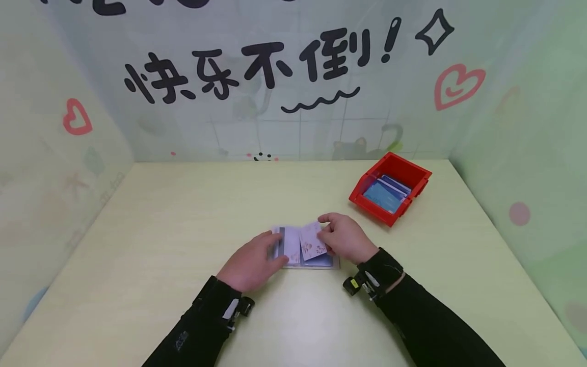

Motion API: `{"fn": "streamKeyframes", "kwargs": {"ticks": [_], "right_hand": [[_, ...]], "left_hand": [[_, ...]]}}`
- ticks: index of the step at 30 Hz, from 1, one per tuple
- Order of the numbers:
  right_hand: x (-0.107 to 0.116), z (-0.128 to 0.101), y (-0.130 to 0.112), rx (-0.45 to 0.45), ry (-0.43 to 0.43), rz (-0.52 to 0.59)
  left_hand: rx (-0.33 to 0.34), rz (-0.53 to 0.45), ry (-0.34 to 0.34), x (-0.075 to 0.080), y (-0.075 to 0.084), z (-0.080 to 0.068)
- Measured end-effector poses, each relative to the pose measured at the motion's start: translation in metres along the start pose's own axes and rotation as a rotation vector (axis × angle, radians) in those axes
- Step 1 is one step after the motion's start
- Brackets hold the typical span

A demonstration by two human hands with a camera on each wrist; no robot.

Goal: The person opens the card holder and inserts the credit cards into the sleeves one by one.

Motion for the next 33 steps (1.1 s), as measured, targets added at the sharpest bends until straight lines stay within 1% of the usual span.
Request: {"fn": "streamKeyframes", "kwargs": {"ticks": [3, 7, 10, 19, 29, 33], "right_hand": [[0.000, -0.001, -0.002, -0.004, 0.000, -0.011], [-0.001, -0.002, -0.002, -0.010, -0.001, -0.023], [-0.001, -0.004, -0.003, -0.013, 0.015, -0.039], [-0.004, -0.010, -0.008, -0.017, 0.062, -0.141], [-0.004, -0.012, -0.012, -0.015, 0.078, -0.239], [-0.004, -0.013, -0.012, -0.025, 0.084, -0.258]], "left_hand": [[0.003, -0.005, -0.007, 0.003, 0.001, 0.000], [0.007, -0.005, -0.012, 0.001, 0.001, 0.001], [0.004, 0.002, -0.010, 0.000, 0.000, 0.002], [-0.008, 0.023, -0.013, -0.001, 0.000, 0.002], [0.001, 0.027, -0.016, 0.001, 0.001, 0.000], [0.006, 0.031, -0.023, 0.001, 0.001, 0.000]]}}
Point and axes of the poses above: each hand's wrist, its own z-axis towards the middle knuckle, its own x-axis out of the back of the hand, y = z × x, the point moved 3 cm from there along z, towards the middle knuckle, and after that the axes turned 8 degrees about -x, right-handed, at the moved point
